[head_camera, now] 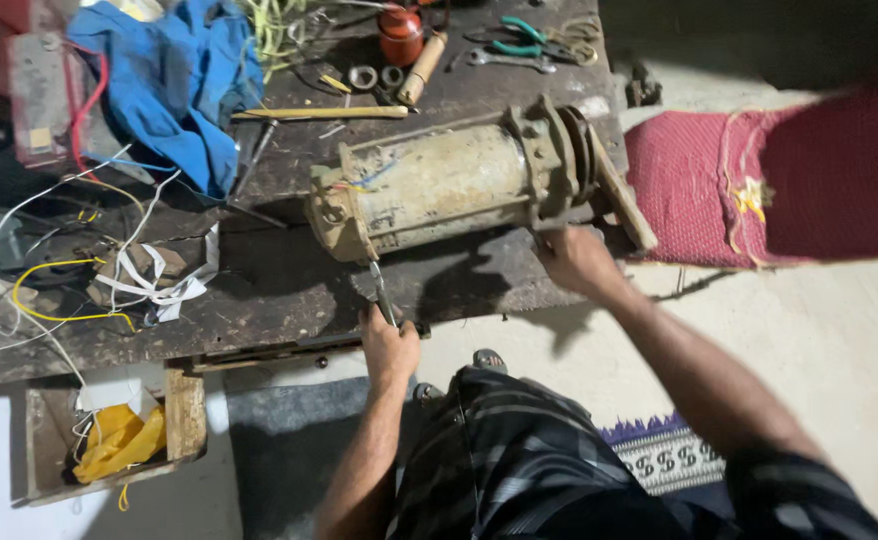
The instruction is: The person uses pliers and a wrench to loosen and remove bolts from an electric motor on a workbench. They then use a hammer to tap the motor housing and rotate the motor to inspect it.
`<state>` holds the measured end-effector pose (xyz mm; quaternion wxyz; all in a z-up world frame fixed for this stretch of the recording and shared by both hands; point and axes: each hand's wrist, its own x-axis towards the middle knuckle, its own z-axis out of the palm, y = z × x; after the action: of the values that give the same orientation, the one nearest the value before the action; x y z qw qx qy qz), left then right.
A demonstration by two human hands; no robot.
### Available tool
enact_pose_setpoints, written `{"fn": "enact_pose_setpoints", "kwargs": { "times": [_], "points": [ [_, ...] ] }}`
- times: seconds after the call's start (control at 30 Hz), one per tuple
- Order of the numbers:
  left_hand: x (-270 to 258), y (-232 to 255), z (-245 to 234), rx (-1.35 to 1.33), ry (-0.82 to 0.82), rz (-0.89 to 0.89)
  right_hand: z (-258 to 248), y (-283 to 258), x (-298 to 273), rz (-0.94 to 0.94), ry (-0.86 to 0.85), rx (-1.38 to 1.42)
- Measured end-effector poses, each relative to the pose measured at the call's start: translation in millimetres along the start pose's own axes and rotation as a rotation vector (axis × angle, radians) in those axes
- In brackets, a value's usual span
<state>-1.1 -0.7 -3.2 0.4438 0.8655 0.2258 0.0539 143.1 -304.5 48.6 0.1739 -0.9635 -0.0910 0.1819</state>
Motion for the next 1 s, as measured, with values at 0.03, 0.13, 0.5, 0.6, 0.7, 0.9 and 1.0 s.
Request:
{"fn": "enact_pose_setpoints", "kwargs": {
  "times": [0.03,0.13,0.5,0.6,0.7,0.9,1.0],
  "points": [
    [-4,-2,1,0.018,-0.001,0.009,-5,8,2,-0.050,-0.029,-0.043],
    [3,-3,4,0.021,0.016,0.011,-18,10,18,-0.336,0.123,0.076],
    [4,-9,-1,0.019,0.021,0.012,1,-8,-54,-0.003,0.400,0.027],
    [5,0,-3,0.066,0.035,0.040,16,-8,-50,-0.025,0.472,0.039],
    [1,6,-6,-0.001,-0.062,-0.163,37,-14,-41,-0.002,0.487,0.066],
    [2,6,-5,0.043,-0.011,-0.083,60,-18,-39,-0.138,0.749,0.044],
    [1,-2,-2,0.014,0.001,-0.067,66,-17,-40,-0.194,0.815,0.022]
  ]
}}
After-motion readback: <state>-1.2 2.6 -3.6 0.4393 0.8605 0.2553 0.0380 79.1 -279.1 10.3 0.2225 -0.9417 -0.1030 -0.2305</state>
